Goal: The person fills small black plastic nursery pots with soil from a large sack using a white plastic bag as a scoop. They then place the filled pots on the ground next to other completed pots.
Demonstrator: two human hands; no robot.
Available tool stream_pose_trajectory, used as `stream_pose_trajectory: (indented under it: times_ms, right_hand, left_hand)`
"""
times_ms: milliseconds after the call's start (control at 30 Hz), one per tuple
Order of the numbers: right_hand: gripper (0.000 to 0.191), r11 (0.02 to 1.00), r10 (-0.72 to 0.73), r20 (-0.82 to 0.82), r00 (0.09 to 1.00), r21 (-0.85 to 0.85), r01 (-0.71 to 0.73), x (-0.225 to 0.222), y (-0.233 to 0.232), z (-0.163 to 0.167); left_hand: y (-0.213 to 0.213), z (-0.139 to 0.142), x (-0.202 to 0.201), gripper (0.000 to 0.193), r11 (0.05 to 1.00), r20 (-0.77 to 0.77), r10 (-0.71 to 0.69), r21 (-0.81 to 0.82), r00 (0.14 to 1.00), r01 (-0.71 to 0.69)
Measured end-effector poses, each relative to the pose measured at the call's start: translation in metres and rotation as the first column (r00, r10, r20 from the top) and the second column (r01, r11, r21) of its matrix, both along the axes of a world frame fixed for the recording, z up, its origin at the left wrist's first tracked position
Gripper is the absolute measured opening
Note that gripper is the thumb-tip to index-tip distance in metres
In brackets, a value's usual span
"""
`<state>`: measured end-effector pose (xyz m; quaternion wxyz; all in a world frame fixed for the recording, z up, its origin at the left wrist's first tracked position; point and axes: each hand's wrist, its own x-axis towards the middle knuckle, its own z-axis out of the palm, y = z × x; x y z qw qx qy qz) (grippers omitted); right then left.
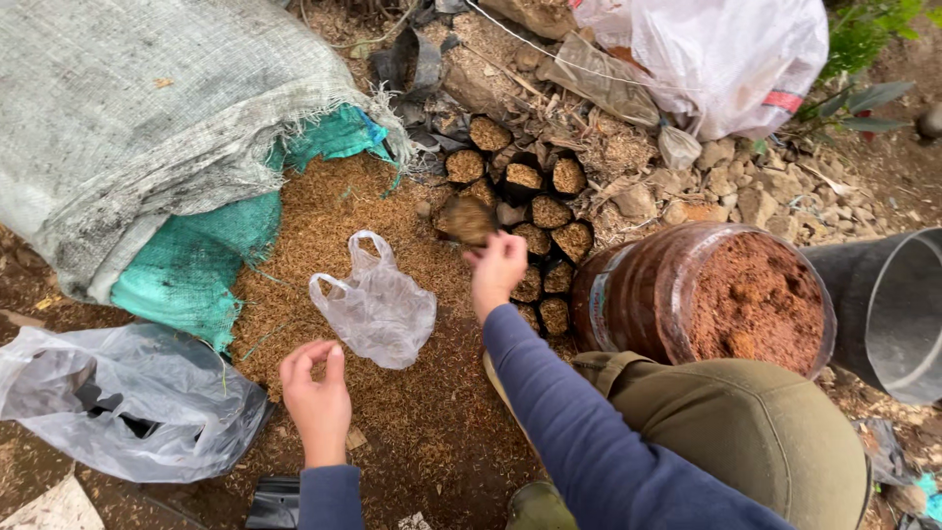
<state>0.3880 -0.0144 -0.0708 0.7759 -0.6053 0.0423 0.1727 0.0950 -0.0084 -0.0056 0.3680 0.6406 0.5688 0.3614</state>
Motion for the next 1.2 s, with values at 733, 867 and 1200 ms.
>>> stream_pose_trajectory:
  times_ms: [733, 867, 1200]
  right_hand:
    - [0.059, 0.713, -0.498, -0.061, 0.865, -0.596, 0.369, 0.012, -0.076, -0.016]
    - [0.034, 0.842, 0.335, 0.44, 0.833, -0.537, -0.055, -0.065, -0.064, -0.028]
    - [0.049, 0.138, 0.987, 0.157, -0.034, -0.938, -0.317, -0.163, 0.004, -0.043]
  left_hand:
    - [-0.036, -0.101, -0.053, 0.019, 0.982, -0.208, 0.106, -0.135, 0.972, -0.136]
    - [-0.041, -0.093, -0.048, 0.023, 0.988, -0.24, 0.155, 0.016, 0.958, -0.156]
    - [0.0, -0.061, -0.106, 0.024, 0.896, -0.312, 0.444, 0.125, 0.84, -0.427]
